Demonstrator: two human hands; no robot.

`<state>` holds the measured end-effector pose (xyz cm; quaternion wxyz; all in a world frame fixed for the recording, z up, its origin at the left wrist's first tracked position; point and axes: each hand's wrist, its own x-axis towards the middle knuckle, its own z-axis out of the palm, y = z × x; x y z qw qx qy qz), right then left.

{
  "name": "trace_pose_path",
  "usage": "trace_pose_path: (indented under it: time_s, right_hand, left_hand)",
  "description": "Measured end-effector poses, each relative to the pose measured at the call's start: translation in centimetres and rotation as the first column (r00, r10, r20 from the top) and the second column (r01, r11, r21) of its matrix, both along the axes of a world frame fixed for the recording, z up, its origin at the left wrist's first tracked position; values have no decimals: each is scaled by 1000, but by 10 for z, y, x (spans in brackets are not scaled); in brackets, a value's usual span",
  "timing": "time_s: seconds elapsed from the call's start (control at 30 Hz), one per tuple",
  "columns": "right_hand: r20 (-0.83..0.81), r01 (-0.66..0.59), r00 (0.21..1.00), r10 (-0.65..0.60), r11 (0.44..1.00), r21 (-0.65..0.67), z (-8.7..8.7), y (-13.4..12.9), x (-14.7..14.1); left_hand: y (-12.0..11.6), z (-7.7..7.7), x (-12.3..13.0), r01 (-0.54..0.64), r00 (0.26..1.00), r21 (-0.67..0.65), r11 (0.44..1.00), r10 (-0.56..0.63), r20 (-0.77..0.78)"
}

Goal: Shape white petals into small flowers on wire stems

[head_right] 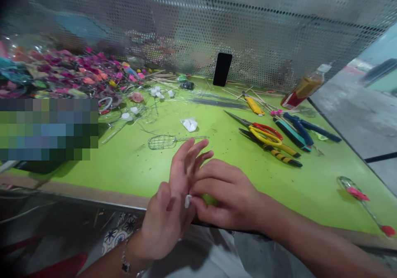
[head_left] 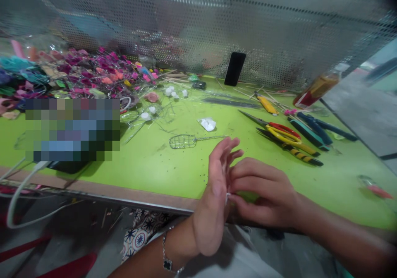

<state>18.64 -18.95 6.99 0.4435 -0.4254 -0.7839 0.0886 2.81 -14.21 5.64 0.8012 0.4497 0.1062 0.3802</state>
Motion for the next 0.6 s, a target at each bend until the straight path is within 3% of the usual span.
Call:
trace_pose_path:
  time_s: [0.2, 0.43, 0.6]
  right_hand:
    - [-31, -22, 999, 22, 1000, -5, 1, 0, -2]
    - [-1, 2, 1000, -2, 1000, 0, 0, -3, 3]
    - [-58, 6, 998, -8, 999, -40, 0, -1, 0]
  left_hand:
    - [2, -5, 0, 0, 1000, 50, 999, -1, 5]
    - [3, 7, 1, -45, 998, -131, 990, 49, 25]
    - [2, 6, 0, -85, 996, -106, 991, 88, 18]
